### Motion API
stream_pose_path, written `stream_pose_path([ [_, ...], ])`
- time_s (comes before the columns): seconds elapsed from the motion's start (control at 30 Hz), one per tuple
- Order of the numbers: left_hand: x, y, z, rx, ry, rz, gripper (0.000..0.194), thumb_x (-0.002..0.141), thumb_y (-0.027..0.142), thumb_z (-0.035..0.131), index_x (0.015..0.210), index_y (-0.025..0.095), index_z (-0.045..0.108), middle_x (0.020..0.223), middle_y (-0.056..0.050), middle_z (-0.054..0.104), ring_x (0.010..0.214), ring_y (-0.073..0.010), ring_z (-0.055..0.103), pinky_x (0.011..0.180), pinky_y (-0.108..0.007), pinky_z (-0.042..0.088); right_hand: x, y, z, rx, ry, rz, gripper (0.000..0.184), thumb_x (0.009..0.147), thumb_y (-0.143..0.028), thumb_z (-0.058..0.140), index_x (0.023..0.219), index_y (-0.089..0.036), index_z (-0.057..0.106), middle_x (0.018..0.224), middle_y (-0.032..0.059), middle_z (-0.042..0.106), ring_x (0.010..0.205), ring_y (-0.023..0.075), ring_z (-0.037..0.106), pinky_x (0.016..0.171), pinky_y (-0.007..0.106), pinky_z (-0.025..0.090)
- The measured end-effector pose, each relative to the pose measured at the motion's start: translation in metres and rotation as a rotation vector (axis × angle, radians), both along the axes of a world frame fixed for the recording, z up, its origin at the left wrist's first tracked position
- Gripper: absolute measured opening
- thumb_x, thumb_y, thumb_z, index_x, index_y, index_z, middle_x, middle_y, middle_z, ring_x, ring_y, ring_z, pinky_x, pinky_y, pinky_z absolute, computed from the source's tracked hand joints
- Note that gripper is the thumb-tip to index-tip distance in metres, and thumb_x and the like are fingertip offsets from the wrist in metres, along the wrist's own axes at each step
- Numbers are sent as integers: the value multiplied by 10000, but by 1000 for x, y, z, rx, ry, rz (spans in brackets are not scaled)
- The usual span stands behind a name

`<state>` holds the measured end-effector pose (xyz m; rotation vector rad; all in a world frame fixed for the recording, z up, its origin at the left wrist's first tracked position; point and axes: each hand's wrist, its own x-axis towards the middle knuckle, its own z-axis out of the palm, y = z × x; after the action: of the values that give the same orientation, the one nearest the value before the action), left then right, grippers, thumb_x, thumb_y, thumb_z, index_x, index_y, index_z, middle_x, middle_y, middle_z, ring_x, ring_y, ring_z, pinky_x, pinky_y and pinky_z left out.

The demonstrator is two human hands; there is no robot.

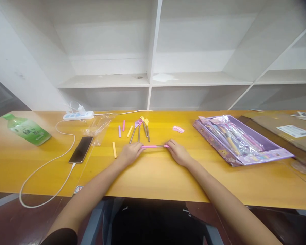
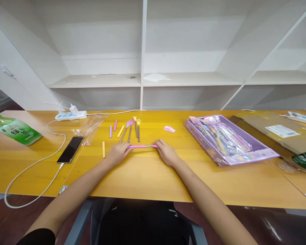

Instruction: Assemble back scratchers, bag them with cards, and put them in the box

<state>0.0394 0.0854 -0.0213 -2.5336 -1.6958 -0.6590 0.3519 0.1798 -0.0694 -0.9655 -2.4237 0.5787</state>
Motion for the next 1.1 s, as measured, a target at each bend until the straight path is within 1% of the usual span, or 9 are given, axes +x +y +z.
stream_pose_path([
  [0.17,-16,11,2,-101,-176,127,324,1112,472,475,1144,207,658,881,-34,734,787,-190,678,716,-303,451,-1,-1,-1,-7,49,-1,298,1149,-401,335,1134,-266,600,1130,92,638,1004,253,637,861,369,504],
  [0.33,-21,10,11,-271,-255,70,288,1079,490,524,1078,222,630,822,-4,685,725,-176,626,681,-291,415,-3,0,-2,-64,120,-21,246,1124,-390,385,1092,-258,590,1097,84,646,988,253,630,870,382,492],
  [0.53,-9,-1,10,-267,-121,27,303,1089,439,462,929,220,594,798,-9,669,706,-169,604,668,-290,395,-1,2,3,-230,309,33,285,1043,-496,525,996,-236,634,952,52,655,885,235,609,832,366,475],
  [0.67,4,-6,1,-253,28,-113,341,1085,478,487,905,215,607,823,-29,678,721,-174,614,676,-291,420,4,10,0,-445,481,-13,403,947,-627,629,977,-226,642,881,21,647,834,215,604,790,338,480],
  [0.8,0,-2,14,-245,-10,-119,338,1090,460,472,925,221,645,873,-37,703,785,-182,642,726,-292,465,8,16,-2,-533,467,-29,451,870,-657,719,928,-212,669,854,14,664,803,199,605,781,328,482],
  [0.87,-21,4,30,-147,-28,-4,327,1089,415,442,947,221,663,930,-62,714,864,-206,654,801,-316,494,10,16,0,-554,432,-5,447,857,-648,737,905,-206,688,874,27,694,825,206,625,810,336,493],
  [1.0,-97,18,70,159,29,577,294,1049,312,412,999,184,672,1034,-142,693,1042,-303,624,983,-435,491,10,14,7,-576,399,9,451,839,-649,745,886,-201,707,877,37,723,821,209,642,808,340,506],
  [1.03,-119,21,78,169,79,684,272,1026,308,448,1073,169,678,1119,-169,684,1136,-341,600,1036,-470,472,10,14,9,-581,395,10,451,837,-647,746,886,-201,711,874,37,724,816,208,641,801,338,507],
  [1.1,-158,25,89,54,211,795,371,965,338,547,1249,124,654,1280,-237,635,1268,-417,546,1094,-523,436,10,13,10,-591,390,14,437,835,-632,749,889,-200,716,873,36,727,811,205,638,791,333,505],
])
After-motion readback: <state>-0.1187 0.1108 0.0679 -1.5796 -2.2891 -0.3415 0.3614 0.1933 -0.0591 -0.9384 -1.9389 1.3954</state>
